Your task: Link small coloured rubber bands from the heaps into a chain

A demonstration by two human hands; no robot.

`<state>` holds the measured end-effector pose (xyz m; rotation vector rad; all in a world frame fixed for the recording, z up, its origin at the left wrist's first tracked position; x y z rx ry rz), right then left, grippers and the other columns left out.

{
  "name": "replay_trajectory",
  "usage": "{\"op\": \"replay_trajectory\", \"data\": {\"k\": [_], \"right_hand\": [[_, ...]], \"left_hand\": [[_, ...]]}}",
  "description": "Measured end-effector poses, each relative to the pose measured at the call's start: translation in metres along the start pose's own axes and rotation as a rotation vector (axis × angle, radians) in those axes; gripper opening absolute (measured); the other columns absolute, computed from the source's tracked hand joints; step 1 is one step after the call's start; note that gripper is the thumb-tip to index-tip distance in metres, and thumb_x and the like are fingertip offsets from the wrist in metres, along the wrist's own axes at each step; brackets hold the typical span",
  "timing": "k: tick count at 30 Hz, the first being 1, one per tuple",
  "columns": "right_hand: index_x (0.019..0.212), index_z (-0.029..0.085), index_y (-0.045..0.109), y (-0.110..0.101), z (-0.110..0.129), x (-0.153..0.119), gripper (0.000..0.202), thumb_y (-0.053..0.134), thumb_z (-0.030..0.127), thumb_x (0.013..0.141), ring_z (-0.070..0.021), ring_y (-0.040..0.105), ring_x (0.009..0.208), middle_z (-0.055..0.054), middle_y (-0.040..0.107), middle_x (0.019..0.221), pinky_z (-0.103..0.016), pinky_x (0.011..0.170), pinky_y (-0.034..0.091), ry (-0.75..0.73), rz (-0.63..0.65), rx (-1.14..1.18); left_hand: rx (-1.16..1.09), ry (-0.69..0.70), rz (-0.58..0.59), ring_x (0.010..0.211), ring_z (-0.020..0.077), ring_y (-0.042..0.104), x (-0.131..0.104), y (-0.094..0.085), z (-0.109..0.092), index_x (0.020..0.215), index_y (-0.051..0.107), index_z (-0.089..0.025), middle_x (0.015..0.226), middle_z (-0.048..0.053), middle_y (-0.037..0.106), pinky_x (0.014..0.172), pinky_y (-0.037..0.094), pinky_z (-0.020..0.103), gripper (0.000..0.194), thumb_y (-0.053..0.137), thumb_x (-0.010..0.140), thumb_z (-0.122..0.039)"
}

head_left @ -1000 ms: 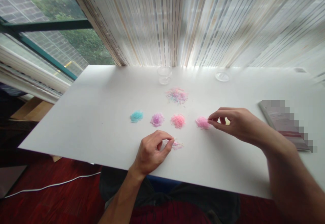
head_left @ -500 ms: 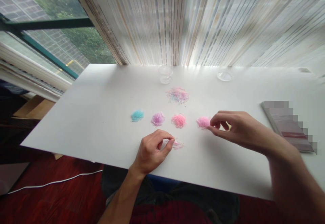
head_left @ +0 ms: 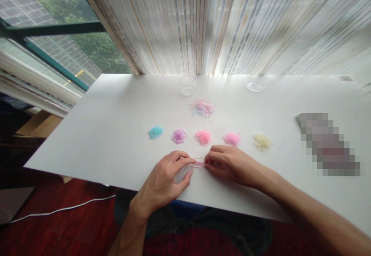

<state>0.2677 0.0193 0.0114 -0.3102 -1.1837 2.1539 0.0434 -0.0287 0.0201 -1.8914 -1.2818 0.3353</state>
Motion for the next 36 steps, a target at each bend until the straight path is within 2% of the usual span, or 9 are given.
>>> {"op": "replay_trajectory", "data": {"k": [7,13,19,27,33,36], "right_hand": [[0.095,0.017,0.071,0.002,-0.001,0.001,0.012,0.060,0.018,0.099,-0.0154,0.063,0.071,-0.005,0.069,0.086,-0.026,0.063,0.044,-0.001,-0.024,0.020],[0.095,0.017,0.072,0.002,-0.002,0.001,0.012,0.061,0.021,0.099,-0.0145,0.062,0.070,-0.005,0.070,0.086,-0.026,0.063,0.043,0.008,-0.022,0.067],[0.094,0.017,0.071,-0.002,-0.001,0.001,0.011,0.061,0.019,0.097,-0.0149,0.060,0.069,-0.005,0.069,0.085,-0.026,0.062,0.041,0.043,0.016,0.049],[0.095,0.018,0.067,-0.008,0.001,-0.002,0.009,0.058,0.016,0.096,-0.0156,0.059,0.070,-0.005,0.069,0.086,-0.026,0.064,0.042,0.022,-0.011,0.025],[0.099,0.018,0.067,-0.004,0.002,-0.003,0.010,0.063,0.026,0.098,-0.0158,0.061,0.071,-0.005,0.069,0.088,-0.027,0.064,0.042,-0.015,-0.007,0.015],[0.103,0.018,0.067,0.002,-0.001,-0.004,0.012,0.060,0.027,0.100,-0.0161,0.062,0.073,-0.005,0.069,0.088,-0.027,0.065,0.043,-0.030,-0.058,-0.002]], "left_hand": [[0.096,0.017,-0.070,0.094,0.0224,0.068,-0.003,0.014,0.000,0.120,0.069,-0.023,0.108,0.007,0.069,0.085,0.059,0.039,0.028,0.073,0.092,-0.020],[0.197,0.063,-0.145,0.085,0.0206,0.066,0.002,0.024,0.000,0.109,0.072,-0.022,0.101,0.005,0.070,0.079,0.056,0.037,0.017,0.072,0.093,-0.017],[0.219,0.083,-0.159,0.081,0.0194,0.064,0.004,0.026,0.000,0.103,0.072,-0.022,0.096,0.003,0.070,0.075,0.052,0.034,0.012,0.070,0.093,-0.016],[0.251,0.122,-0.176,0.078,0.0191,0.062,0.007,0.029,-0.001,0.100,0.070,-0.020,0.093,0.003,0.070,0.072,0.049,0.034,0.008,0.067,0.095,-0.014],[0.223,0.157,-0.179,0.082,0.0186,0.064,0.007,0.027,0.001,0.104,0.069,-0.019,0.096,0.004,0.070,0.074,0.050,0.033,0.010,0.062,0.099,-0.015],[0.216,0.171,-0.179,0.082,0.0186,0.064,0.006,0.027,0.001,0.106,0.069,-0.019,0.097,0.004,0.070,0.074,0.051,0.033,0.010,0.062,0.099,-0.016]]}}
Point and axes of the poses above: each hand's wrist, its own x-axis towards the middle knuckle, its own y-axis out of the palm, z = x × y, the point moved 2 cm from there along x, towards the middle knuckle
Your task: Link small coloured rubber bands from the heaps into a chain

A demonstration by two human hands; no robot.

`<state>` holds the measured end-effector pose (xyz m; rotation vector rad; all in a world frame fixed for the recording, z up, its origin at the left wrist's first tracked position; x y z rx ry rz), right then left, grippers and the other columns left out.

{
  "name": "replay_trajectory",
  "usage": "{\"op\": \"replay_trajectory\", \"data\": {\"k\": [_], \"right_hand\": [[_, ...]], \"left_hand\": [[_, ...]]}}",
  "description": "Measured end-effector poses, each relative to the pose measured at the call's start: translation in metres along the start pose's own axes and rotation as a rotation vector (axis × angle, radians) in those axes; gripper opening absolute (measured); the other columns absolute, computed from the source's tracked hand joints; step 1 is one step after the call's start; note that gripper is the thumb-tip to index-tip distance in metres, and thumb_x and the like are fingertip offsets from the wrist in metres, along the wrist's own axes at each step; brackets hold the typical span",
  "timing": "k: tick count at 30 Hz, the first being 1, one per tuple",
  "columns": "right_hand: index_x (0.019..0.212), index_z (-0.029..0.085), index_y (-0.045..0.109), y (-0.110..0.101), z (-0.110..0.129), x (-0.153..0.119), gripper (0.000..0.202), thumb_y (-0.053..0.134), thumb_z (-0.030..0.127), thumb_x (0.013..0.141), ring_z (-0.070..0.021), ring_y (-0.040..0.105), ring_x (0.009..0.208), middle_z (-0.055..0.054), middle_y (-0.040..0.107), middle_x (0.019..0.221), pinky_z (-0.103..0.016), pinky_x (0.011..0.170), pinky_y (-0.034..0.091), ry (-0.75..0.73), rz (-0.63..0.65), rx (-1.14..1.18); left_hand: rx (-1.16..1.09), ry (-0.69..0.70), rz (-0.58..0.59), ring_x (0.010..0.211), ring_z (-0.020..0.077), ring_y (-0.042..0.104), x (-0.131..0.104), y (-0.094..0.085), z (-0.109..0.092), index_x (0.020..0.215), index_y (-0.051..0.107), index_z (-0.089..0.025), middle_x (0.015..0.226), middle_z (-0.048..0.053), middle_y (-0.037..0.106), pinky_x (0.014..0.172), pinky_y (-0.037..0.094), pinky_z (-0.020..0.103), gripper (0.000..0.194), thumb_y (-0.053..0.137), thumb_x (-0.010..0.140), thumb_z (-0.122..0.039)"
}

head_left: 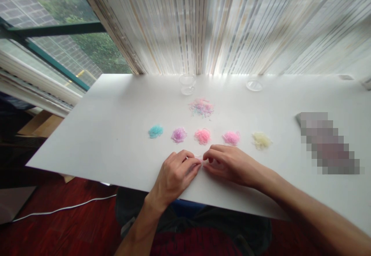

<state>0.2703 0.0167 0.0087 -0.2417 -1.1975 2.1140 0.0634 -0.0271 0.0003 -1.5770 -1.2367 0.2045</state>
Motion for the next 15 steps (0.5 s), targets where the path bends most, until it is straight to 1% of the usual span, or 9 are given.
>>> {"op": "replay_trajectory", "data": {"k": [2,4,9,15], "right_hand": [[0.108,0.017,0.066,0.0023,-0.0019,-0.0010,0.014,0.059,0.028,0.101,-0.0168,0.063,0.075,-0.006,0.069,0.090,-0.028,0.067,0.043,-0.008,-0.039,-0.012],[0.110,0.017,0.066,0.0034,-0.0030,-0.0011,0.016,0.059,0.028,0.101,-0.0172,0.064,0.076,-0.007,0.069,0.092,-0.028,0.067,0.043,0.000,-0.039,-0.023],[0.095,0.017,0.070,0.0051,-0.0012,0.0020,0.016,0.056,0.023,0.101,-0.0162,0.062,0.072,-0.006,0.067,0.088,-0.028,0.064,0.040,0.038,0.017,-0.061],[0.094,0.017,0.070,0.0049,0.0014,0.0038,0.013,0.058,0.019,0.099,-0.0150,0.060,0.070,-0.005,0.067,0.087,-0.028,0.063,0.039,0.043,0.002,-0.058]], "left_hand": [[-0.007,0.008,-0.002,0.081,0.0186,0.064,-0.0007,0.0004,0.0001,0.107,0.069,-0.020,0.097,0.004,0.070,0.074,0.051,0.033,0.011,0.062,0.099,-0.016],[-0.014,0.013,-0.003,0.081,0.0187,0.064,-0.0012,0.0006,0.0003,0.107,0.069,-0.020,0.097,0.004,0.070,0.074,0.052,0.034,0.011,0.062,0.099,-0.016],[-0.022,0.009,-0.014,0.083,0.0187,0.065,-0.0017,-0.0007,0.0028,0.108,0.069,-0.020,0.097,0.005,0.070,0.076,0.054,0.034,0.011,0.062,0.100,-0.017],[-0.078,-0.016,-0.025,0.084,0.0178,0.066,-0.0014,-0.0009,0.0075,0.107,0.070,-0.020,0.097,0.005,0.070,0.077,0.056,0.032,0.010,0.064,0.100,-0.018]]}}
Point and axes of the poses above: each hand's wrist, its own x-axis towards the middle knuckle, its own y-axis out of the palm, z = x × y, the point moved 2 cm from there along x, towards the middle knuckle
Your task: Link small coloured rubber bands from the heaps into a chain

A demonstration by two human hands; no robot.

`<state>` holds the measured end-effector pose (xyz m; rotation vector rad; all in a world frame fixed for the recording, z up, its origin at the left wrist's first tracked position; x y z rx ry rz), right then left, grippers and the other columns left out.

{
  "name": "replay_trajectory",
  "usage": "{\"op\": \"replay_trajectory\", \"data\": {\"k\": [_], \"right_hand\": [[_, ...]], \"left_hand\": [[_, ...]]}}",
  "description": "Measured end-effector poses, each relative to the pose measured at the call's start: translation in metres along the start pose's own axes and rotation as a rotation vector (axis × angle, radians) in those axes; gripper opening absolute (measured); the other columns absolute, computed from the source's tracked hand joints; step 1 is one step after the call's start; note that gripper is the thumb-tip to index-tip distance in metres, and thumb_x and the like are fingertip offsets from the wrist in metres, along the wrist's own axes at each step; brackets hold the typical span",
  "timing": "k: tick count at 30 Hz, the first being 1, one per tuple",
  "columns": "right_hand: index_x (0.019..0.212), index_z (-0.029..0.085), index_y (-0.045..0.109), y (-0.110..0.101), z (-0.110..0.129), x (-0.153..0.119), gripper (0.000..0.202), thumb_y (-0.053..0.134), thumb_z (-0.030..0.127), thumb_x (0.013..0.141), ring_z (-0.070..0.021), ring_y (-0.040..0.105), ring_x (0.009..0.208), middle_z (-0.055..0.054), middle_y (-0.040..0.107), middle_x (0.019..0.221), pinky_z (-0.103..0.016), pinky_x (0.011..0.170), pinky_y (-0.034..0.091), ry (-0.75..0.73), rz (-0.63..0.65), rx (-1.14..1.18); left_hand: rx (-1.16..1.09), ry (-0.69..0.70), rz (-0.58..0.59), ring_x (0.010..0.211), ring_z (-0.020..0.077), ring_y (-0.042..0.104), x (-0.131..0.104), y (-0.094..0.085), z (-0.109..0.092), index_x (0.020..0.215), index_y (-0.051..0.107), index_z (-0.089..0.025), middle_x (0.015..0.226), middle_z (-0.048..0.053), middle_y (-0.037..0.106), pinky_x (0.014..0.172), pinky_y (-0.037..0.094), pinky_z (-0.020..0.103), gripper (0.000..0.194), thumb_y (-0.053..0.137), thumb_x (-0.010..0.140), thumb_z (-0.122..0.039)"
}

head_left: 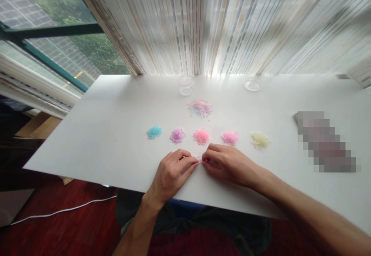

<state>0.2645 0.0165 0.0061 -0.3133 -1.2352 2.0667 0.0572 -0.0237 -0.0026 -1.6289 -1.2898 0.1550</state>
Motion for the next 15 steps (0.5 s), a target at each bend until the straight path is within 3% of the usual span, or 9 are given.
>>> {"op": "replay_trajectory", "data": {"k": [15], "right_hand": [[0.096,0.018,0.070,-0.0104,-0.0010,-0.0011,0.011,0.059,0.017,0.095,-0.0137,0.058,0.068,-0.004,0.065,0.084,-0.025,0.062,0.042,0.000,-0.043,0.108]], "left_hand": [[0.022,-0.065,-0.012,0.081,0.0172,0.066,0.0024,0.0026,-0.0005,0.109,0.071,-0.020,0.096,0.004,0.071,0.074,0.056,0.031,0.011,0.066,0.098,-0.021]]}}
Point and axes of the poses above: each hand's wrist, its own x-axis towards the middle knuckle, its own y-axis out of the palm, z = x × y, the point moved 2 cm from there along x, towards the middle knuckle
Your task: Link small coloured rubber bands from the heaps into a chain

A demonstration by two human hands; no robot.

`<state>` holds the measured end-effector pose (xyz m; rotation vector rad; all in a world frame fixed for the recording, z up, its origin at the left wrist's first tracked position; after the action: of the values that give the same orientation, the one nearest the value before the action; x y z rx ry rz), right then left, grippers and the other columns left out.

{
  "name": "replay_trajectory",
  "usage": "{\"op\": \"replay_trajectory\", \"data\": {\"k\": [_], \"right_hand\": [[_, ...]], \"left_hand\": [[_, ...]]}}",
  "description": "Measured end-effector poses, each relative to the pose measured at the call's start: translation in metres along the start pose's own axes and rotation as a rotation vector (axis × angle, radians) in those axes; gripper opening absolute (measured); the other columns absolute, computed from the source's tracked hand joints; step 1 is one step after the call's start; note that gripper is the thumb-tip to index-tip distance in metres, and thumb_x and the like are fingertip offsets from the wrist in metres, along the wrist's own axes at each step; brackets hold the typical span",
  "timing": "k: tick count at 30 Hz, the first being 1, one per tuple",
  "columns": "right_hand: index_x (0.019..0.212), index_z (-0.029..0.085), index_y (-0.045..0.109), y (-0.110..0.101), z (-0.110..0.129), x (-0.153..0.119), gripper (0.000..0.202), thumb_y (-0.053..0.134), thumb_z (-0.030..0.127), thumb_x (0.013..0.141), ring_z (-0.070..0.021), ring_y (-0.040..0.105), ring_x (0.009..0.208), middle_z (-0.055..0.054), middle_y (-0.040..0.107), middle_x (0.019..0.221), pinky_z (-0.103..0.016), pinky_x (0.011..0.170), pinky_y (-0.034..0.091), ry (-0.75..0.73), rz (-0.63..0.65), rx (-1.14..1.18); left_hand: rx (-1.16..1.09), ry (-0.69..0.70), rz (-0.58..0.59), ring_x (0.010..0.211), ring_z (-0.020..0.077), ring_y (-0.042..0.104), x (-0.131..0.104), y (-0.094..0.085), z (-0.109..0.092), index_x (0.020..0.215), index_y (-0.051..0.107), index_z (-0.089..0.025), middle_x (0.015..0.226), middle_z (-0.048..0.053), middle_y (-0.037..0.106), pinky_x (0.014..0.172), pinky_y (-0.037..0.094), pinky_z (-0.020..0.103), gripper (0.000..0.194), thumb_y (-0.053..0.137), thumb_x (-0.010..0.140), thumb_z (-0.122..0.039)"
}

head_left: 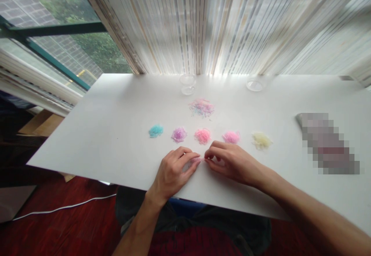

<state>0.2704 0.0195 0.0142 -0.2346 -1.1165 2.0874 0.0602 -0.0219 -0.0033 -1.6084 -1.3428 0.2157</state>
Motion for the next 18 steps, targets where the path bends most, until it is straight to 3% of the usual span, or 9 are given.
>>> {"op": "replay_trajectory", "data": {"k": [7,18], "right_hand": [[0.092,0.018,0.069,-0.0074,0.0008,-0.0004,0.009,0.060,0.015,0.094,-0.0138,0.057,0.069,-0.004,0.064,0.083,-0.024,0.063,0.042,-0.015,0.032,0.008],[0.091,0.018,0.068,-0.0053,0.0003,0.0009,0.008,0.061,0.017,0.094,-0.0143,0.060,0.070,-0.004,0.066,0.083,-0.025,0.063,0.045,-0.033,-0.027,0.054]], "left_hand": [[-0.030,-0.043,0.024,0.085,0.0181,0.067,0.0007,0.0012,0.0018,0.105,0.072,-0.019,0.100,0.005,0.070,0.077,0.057,0.033,0.010,0.064,0.099,-0.021],[-0.018,-0.050,0.019,0.078,0.0153,0.066,0.0011,0.0001,-0.0001,0.109,0.072,-0.021,0.100,0.005,0.070,0.071,0.057,0.029,0.012,0.067,0.098,-0.024]]}}
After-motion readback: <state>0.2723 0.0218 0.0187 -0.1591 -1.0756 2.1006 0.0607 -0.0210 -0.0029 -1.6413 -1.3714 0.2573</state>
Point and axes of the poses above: each hand's wrist, its own x-axis towards the middle knuckle, its own y-axis out of the palm, z = x × y, the point moved 2 cm from there along x, towards the middle knuckle
